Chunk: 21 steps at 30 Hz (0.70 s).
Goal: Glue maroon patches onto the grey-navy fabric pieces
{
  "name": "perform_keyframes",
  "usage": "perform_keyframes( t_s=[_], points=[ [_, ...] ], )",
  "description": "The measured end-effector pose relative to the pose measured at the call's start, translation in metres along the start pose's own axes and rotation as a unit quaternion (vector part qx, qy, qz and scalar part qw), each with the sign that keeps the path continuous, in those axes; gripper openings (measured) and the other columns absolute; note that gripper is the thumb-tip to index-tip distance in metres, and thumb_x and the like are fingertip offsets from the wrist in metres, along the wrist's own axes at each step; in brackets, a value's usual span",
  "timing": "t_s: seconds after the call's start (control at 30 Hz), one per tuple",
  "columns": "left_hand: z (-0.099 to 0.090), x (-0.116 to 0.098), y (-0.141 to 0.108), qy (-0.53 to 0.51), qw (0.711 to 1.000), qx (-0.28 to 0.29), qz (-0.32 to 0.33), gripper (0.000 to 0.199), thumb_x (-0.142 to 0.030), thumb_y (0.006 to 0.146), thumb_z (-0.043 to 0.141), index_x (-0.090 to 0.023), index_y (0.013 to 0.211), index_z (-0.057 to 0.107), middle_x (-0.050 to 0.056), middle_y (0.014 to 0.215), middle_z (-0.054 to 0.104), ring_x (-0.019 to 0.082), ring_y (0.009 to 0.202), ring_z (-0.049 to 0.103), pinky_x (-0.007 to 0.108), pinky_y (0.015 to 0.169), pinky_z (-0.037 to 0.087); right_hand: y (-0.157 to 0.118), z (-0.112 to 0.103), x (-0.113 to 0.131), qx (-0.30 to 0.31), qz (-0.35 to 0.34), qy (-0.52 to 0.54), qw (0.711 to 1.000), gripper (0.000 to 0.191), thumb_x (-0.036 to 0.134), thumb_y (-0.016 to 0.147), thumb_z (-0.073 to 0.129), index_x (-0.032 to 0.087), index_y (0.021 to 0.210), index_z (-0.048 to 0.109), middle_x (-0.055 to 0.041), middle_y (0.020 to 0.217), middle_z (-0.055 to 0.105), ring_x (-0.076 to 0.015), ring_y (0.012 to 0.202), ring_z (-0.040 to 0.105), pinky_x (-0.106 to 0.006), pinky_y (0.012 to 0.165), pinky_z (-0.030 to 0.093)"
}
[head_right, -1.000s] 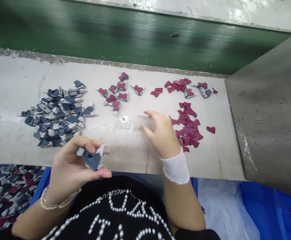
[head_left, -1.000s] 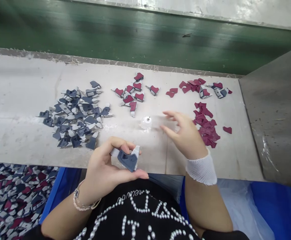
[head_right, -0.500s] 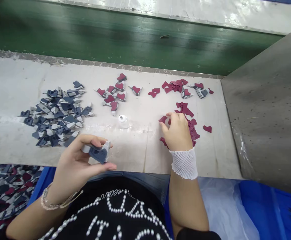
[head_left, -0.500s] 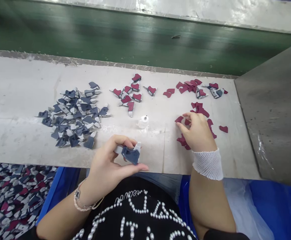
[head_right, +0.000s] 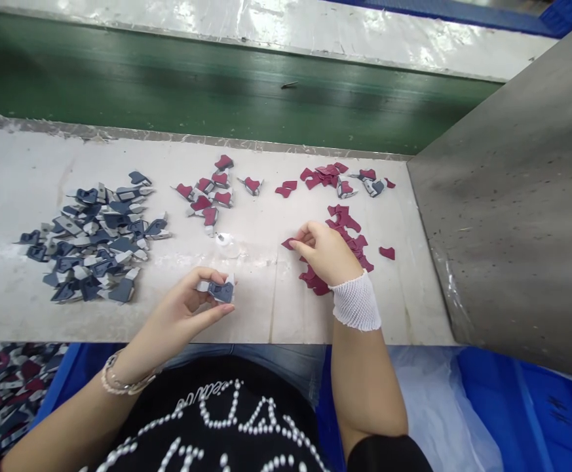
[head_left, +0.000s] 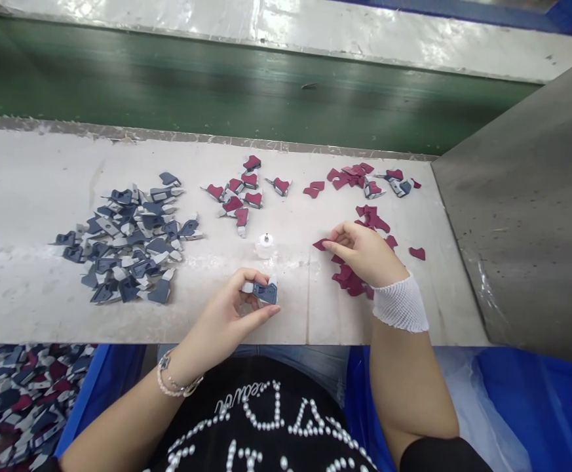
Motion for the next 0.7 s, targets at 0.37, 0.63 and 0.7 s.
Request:
perform_keyframes(
  t_s=[0.37,0.63,0.7],
  points=[
    [0.000,0.003,0.005,0.008,1.000,-0.004,0.006,0.029,-0.032,0.087,0.072,-0.028,0.108,0.052,0.000,0.111,0.056,0.014,0.090,0.063,0.031,0.082,0.052,-0.021,0.008,0.018,0.044,-0.025,0.105,0.993,0.011,0.029,0.095,0.050,0.022,0.088,0.054,-0.0016,0.071,0.066,-0.0200,0.065,0.063,-0.035,0.060,0.050],
    [-0.006,-0.001,0.004,0.000,0.993,-0.089,0.073,0.027,-0.025,0.080,0.078,-0.024,0.096,0.057,0.002,0.106,0.062,0.017,0.099,0.067,0.028,0.081,0.059,-0.053,0.029,0.054,0.088,-0.069,0.241,0.964,0.021,0.027,0.084,0.073,0.022,0.101,0.062,-0.0019,0.092,0.067,-0.0187,0.087,0.067,-0.033,0.079,0.056],
    [-0.009,-0.001,0.002,0.020,0.988,-0.123,0.090,0.027,-0.025,0.077,0.081,-0.024,0.092,0.058,0.003,0.105,0.065,0.021,0.107,0.066,0.030,0.082,0.060,-0.062,0.037,0.066,0.133,-0.087,0.299,0.941,0.013,0.025,0.082,0.077,0.021,0.089,0.067,-0.0020,0.089,0.070,-0.0183,0.087,0.068,-0.032,0.081,0.056]
  ],
)
Point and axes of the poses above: each hand's wrist, its own y-axis towards the middle knuckle, its own z-axis out of the palm, x = y × z, the point moved 7 cm from there along y, towards the middle knuckle
